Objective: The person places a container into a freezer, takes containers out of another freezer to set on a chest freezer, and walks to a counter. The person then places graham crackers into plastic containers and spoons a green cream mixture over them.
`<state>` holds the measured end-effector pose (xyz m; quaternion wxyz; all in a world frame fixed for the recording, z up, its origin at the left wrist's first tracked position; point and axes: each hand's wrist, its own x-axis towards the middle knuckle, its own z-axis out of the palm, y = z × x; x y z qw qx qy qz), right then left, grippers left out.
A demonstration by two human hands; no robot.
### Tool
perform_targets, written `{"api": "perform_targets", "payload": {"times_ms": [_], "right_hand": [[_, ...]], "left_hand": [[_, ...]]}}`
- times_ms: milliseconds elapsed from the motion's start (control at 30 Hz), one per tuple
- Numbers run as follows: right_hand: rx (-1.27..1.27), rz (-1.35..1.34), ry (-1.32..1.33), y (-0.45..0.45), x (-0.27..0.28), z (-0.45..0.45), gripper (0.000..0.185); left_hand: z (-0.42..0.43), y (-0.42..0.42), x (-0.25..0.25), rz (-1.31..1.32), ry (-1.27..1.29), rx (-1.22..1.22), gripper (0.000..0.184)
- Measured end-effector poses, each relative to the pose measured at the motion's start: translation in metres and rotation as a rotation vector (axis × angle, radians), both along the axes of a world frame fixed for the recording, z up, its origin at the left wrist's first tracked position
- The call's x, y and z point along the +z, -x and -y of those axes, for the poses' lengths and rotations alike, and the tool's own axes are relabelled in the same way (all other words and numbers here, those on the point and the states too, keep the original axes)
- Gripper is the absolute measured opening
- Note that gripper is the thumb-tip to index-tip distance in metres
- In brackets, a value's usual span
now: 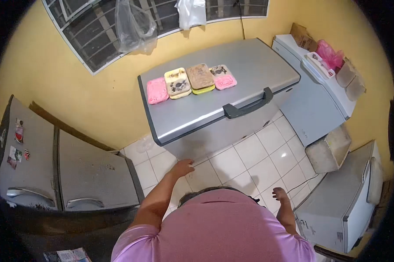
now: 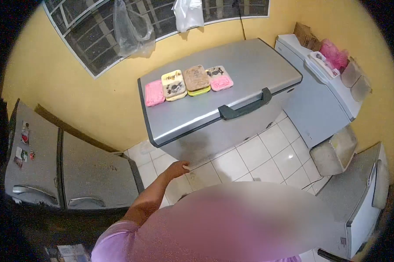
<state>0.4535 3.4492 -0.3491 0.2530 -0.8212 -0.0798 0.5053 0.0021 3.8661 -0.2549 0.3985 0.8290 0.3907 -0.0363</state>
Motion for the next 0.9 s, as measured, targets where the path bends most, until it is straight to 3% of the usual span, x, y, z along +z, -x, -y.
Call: {"api": "perform_targets", "payload": {"times_ms": [100, 233, 300, 367, 433, 467, 533, 600, 667, 733, 767, 800, 900], "right_hand": [[-0.106, 0.06, -0.136, -0.009, -0.019, -0.003, 0.044], [-0.028, 0.024, -0.026, 0.004, -0.02, 0.003, 0.047], [-0.106, 0.009, -0.056, 0.015, -0.036, 0.016, 0.05], [-0.179, 0.003, -0.022, 0.049, -0.011, 0.018, 0.052], [-0.245, -0.003, -0.004, 0.084, 0.004, 0.027, 0.052], [-0.259, -0.017, 0.025, 0.101, 0.009, 0.035, 0.052], [-0.313, -0.051, 0.09, 0.137, 0.01, 0.05, 0.05], [-0.296, -0.063, 0.139, 0.169, 0.01, 0.068, 0.048], [-0.266, -0.014, 0.139, 0.209, 0.011, 0.094, 0.047], [-0.374, 0.076, 0.092, 0.252, 0.021, 0.124, 0.049], [-0.449, 0.107, 0.083, 0.273, 0.029, 0.132, 0.05], [-0.54, 0.134, 0.073, 0.295, 0.033, 0.142, 0.05], [-0.773, 0.168, 0.036, 0.359, 0.033, 0.179, 0.05]], "left_hand": [[0.01, 0.024, -0.012, -0.022, 0.041, -0.02, 0.055], [0.009, 0.108, -0.06, -0.427, 0.089, -0.104, 0.055], [-0.004, 0.192, -0.124, -0.334, -0.223, -0.573, 0.052], [0.005, 0.211, -0.085, -0.662, 0.354, 0.194, 0.036], [-0.029, 0.275, -0.14, -0.352, -0.323, -1.088, 0.025], [-0.031, 0.285, -0.151, -0.347, -0.325, -1.113, 0.025], [-0.053, 0.293, -0.153, -0.251, -0.056, -0.744, 0.022], [-0.063, 0.28, -0.155, -0.136, 0.458, -0.11, 0.025], [-0.081, 0.253, -0.16, 0.093, 0.367, -0.253, 0.031], [-0.086, 0.209, -0.166, -0.193, 0.337, -0.253, 0.04], [-0.087, 0.185, -0.172, -0.398, 0.602, 0.045, 0.046], [-0.09, 0.164, -0.176, -0.415, 0.594, -0.062, 0.046], [-0.097, 0.081, -0.169, -0.4, 0.271, -0.744, 0.052]]}}
